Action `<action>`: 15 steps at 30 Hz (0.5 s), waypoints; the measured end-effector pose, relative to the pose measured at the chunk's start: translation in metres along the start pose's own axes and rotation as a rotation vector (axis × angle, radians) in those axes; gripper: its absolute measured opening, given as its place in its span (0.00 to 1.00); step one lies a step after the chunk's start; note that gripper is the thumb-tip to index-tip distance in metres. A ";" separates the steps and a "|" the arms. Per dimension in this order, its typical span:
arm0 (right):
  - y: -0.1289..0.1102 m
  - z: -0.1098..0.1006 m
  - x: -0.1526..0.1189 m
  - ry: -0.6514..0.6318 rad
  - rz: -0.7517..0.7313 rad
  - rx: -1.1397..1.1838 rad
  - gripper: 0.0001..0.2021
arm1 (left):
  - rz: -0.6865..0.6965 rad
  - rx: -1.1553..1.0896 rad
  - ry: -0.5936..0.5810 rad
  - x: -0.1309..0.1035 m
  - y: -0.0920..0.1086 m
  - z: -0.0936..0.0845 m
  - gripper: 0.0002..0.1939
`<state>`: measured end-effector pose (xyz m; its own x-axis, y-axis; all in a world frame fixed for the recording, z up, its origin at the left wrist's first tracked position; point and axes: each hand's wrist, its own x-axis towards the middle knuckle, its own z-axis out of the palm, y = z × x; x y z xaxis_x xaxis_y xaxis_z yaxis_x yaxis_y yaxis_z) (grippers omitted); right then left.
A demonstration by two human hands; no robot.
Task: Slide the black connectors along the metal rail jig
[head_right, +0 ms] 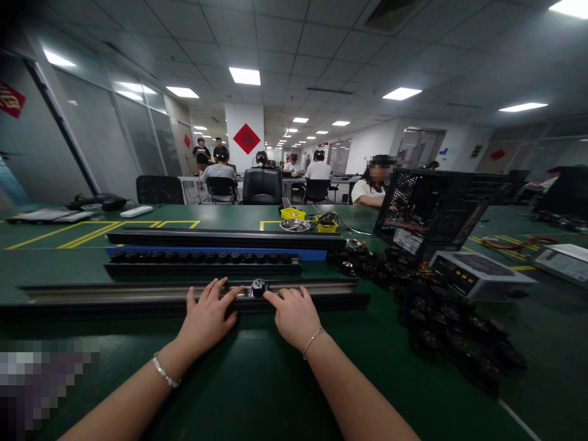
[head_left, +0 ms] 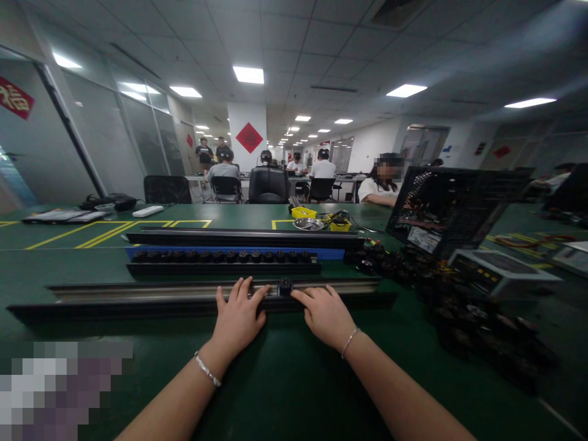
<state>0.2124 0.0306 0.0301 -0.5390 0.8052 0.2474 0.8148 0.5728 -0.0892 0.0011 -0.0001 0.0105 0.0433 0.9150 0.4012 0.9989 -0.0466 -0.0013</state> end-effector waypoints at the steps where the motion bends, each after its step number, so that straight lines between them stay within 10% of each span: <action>1: 0.000 -0.001 0.000 -0.002 -0.004 -0.007 0.23 | 0.001 -0.001 -0.001 0.000 0.000 0.000 0.26; 15: 0.006 -0.009 -0.004 -0.045 0.004 -0.074 0.24 | -0.005 -0.012 -0.016 0.000 0.001 -0.002 0.25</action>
<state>0.2215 0.0300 0.0377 -0.5430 0.8147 0.2038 0.8299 0.5577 -0.0182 0.0021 -0.0013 0.0127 0.0383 0.9214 0.3867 0.9989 -0.0465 0.0118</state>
